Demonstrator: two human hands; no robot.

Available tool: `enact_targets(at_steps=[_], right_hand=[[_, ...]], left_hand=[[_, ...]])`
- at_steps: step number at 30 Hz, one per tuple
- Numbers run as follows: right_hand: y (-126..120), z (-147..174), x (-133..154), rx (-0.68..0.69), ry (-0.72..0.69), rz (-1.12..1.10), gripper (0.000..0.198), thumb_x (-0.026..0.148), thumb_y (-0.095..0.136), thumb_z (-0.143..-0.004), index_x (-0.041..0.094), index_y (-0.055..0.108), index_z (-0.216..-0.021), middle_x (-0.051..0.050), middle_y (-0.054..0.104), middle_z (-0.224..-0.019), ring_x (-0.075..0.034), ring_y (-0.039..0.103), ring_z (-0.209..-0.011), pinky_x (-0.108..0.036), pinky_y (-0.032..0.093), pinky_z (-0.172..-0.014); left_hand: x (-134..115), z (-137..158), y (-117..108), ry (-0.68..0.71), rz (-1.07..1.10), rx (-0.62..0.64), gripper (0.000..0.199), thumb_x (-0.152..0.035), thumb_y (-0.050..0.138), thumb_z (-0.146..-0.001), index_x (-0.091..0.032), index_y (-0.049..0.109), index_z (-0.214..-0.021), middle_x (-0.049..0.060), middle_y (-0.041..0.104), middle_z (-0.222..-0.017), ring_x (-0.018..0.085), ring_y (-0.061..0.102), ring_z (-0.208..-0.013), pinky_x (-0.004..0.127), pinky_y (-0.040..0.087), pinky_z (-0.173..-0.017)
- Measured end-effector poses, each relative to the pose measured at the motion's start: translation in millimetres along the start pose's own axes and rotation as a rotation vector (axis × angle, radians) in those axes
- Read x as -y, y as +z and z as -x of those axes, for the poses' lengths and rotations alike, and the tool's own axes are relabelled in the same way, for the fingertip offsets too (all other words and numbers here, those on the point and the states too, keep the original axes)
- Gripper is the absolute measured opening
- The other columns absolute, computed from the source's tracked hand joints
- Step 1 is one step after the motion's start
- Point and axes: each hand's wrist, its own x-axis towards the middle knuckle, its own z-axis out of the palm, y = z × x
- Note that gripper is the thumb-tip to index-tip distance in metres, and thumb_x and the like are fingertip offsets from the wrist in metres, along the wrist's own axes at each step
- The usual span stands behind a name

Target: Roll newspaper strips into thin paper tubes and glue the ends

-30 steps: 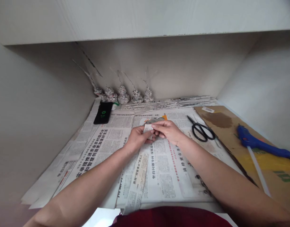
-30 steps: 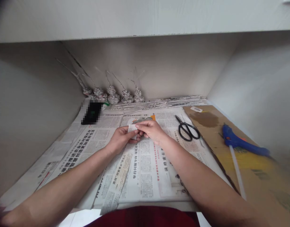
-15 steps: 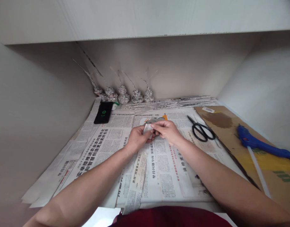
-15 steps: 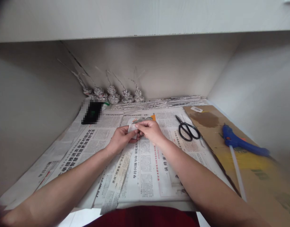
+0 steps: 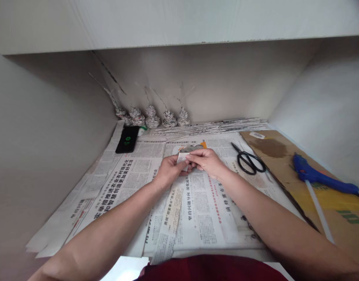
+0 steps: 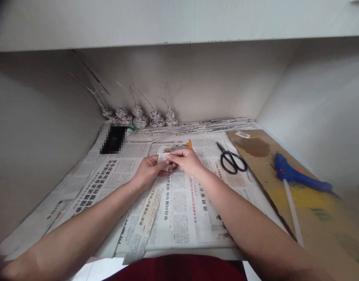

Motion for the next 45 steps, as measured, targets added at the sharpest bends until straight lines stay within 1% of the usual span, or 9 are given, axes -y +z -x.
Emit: enact_targets(at_steps=[4,7,13,19,26,29,35,41,45], right_hand=[[1.4,0.1,-0.1,-0.021,0.001,-0.002,0.031,0.039,0.081,-0.056,0.015,0.072,-0.073,0.001,0.058,-0.05,-0.008,0.05,-0.044,-0.018,0.032,-0.034],[-1.6,-0.7,-1.0,-0.029,-0.004,0.02,0.033,0.042,0.08,-0.058,0.014,0.072,-0.075,0.002,0.055,-0.046,-0.009,0.05,-0.042,-0.019,0.032,-0.035],[-6.4,-1.7,-1.1,-0.01,-0.014,0.062,0.034,0.041,0.077,-0.062,0.014,0.072,-0.081,0.002,0.055,-0.046,-0.009,0.048,-0.04,-0.02,0.032,-0.036],[-5.2,-1.8,-1.6,-0.021,-0.005,0.056,0.029,0.038,0.076,-0.062,0.014,0.07,-0.078,0.002,0.055,-0.046,-0.008,0.047,-0.039,-0.02,0.03,-0.036],[-3.0,-3.3,-1.8,-0.098,0.019,0.031,0.034,0.037,0.08,-0.056,0.012,0.07,-0.076,0.003,0.053,-0.043,-0.006,0.042,-0.037,-0.018,0.023,-0.032],[-0.3,-3.3,-2.3,-0.137,0.032,-0.002,0.034,0.037,0.083,-0.052,0.013,0.068,-0.071,0.003,0.053,-0.042,-0.007,0.044,-0.038,-0.017,0.024,-0.032],[1.9,-3.9,-4.0,-0.141,0.032,-0.026,0.033,0.038,0.084,-0.051,0.014,0.066,-0.066,0.002,0.054,-0.042,-0.008,0.046,-0.039,-0.017,0.026,-0.032],[2.0,-3.2,-3.7,-0.151,0.026,-0.009,0.035,0.04,0.083,-0.052,0.014,0.065,-0.068,0.003,0.053,-0.041,-0.008,0.045,-0.036,-0.018,0.029,-0.032],[4.9,-0.8,-0.9,-0.154,0.011,-0.009,0.035,0.04,0.083,-0.052,0.015,0.063,-0.064,0.005,0.051,-0.04,-0.008,0.044,-0.036,-0.019,0.03,-0.033]], left_hand=[[3.1,-1.0,0.2,0.01,0.001,-0.006,0.035,-0.045,0.069,-0.072,-0.015,0.071,-0.09,0.009,0.071,-0.087,0.018,0.066,-0.076,0.029,0.054,-0.067],[5.6,-2.0,0.2,0.01,0.016,-0.012,0.039,-0.048,0.067,-0.074,-0.014,0.07,-0.094,0.01,0.071,-0.089,0.021,0.066,-0.082,0.032,0.055,-0.07],[11.6,-3.3,-1.3,0.05,0.023,0.015,0.043,-0.052,0.059,-0.079,-0.013,0.069,-0.097,0.01,0.071,-0.095,0.024,0.066,-0.091,0.036,0.056,-0.075],[12.6,-3.6,-0.4,0.049,-0.024,-0.015,0.04,-0.049,0.062,-0.077,-0.014,0.068,-0.096,0.008,0.071,-0.09,0.023,0.066,-0.088,0.035,0.056,-0.074],[11.3,-3.3,2.0,0.066,-0.09,-0.029,0.036,-0.045,0.064,-0.077,-0.014,0.067,-0.094,0.007,0.07,-0.089,0.023,0.066,-0.087,0.035,0.056,-0.075],[10.6,-2.5,2.8,0.077,-0.098,-0.027,0.035,-0.044,0.064,-0.076,-0.014,0.067,-0.093,0.007,0.07,-0.088,0.023,0.066,-0.087,0.035,0.056,-0.074],[9.0,-1.5,3.6,0.085,-0.122,-0.026,0.032,-0.042,0.063,-0.077,-0.014,0.066,-0.091,0.007,0.07,-0.089,0.022,0.066,-0.086,0.033,0.056,-0.072],[11.5,-1.0,0.7,0.18,-0.253,-0.031,0.023,-0.036,0.062,-0.077,-0.015,0.068,-0.086,0.005,0.072,-0.085,0.02,0.067,-0.08,0.029,0.053,-0.072],[11.9,0.0,-0.4,0.227,-0.326,-0.028,0.022,-0.033,0.062,-0.078,-0.016,0.069,-0.089,0.006,0.072,-0.089,0.02,0.067,-0.084,0.029,0.052,-0.075]])
